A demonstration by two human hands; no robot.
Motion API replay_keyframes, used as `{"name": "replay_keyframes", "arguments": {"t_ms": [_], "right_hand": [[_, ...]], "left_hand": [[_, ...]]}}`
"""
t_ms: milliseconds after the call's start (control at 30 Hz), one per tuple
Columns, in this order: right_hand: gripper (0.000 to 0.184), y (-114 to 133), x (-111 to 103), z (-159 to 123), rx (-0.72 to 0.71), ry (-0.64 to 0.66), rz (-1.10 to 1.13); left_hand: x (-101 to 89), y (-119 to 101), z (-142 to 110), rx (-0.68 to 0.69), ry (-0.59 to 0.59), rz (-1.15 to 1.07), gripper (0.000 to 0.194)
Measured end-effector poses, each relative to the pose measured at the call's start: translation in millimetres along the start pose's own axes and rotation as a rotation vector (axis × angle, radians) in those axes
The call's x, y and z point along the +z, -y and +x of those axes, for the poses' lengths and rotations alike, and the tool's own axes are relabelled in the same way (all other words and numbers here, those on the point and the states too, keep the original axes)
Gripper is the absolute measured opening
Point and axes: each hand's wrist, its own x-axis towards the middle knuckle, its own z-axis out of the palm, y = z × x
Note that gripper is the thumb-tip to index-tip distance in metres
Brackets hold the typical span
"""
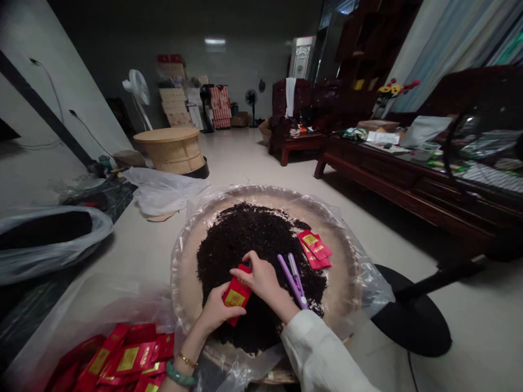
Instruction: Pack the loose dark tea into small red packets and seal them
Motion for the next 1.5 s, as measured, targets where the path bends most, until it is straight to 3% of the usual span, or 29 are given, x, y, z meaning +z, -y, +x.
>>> {"name": "replay_keyframes", "arguments": {"t_ms": [100,233,333,433,533,633,733,833,967,1133,1233,1333,1500], "right_hand": [[0.046,-2,-3,0,-0.046,0.069,-0.113],[0.050,-5,6,-3,-0.223,0.129,-0.094],[0.047,-7,14,-7,-0.334,0.169,-0.128],[0.040,-9,20,-10,-0.340,0.169,-0.188],[0.029,-6,23,-11,-0.362,0.182,-0.202],[0.022,1,18,-10,-0.380,0.148,-0.154],[0.028,0,-2,-7,-0.217,-0.035,-0.233],[0.050,-25,-30,-10,0.059,-0.167,-0.479],[0.069,-77,-52,-22,0.371,-0.021,-0.580],[0.061,-111,-51,-27,0.395,0.064,-0.455],[0.049,-107,-58,-23,0.354,0.060,-0.321],[0.051,-87,-72,-22,0.224,0.081,-0.109],[0.047,-35,-75,-26,-0.032,0.346,0.097]], "left_hand": [[0.3,0,1,-0.010,0.009,-0.011,0.046],[-1.3,-3,2,-0.012,0.055,-0.157,0.048],[-4.1,-7,1,-0.006,0.057,-0.147,0.028],[-6.3,-8,1,-0.003,0.087,-0.128,0.017],[-6.7,-6,2,-0.028,0.092,-0.147,0.020],[-6.3,-4,2,-0.089,0.069,-0.137,0.034],[-6.8,-4,2,-0.101,0.048,-0.185,0.044],[-8.0,-6,1,-0.101,0.000,-0.287,0.049],[-8.1,-7,1,-0.076,-0.041,-0.331,0.049],[-6.9,-6,1,-0.079,-0.051,-0.328,0.047],[-6.4,-6,1,-0.101,-0.042,-0.321,0.046],[-5.9,-5,1,-0.121,-0.030,-0.311,0.046],[-5.3,-4,3,-0.121,-0.011,-0.289,0.045]]}}
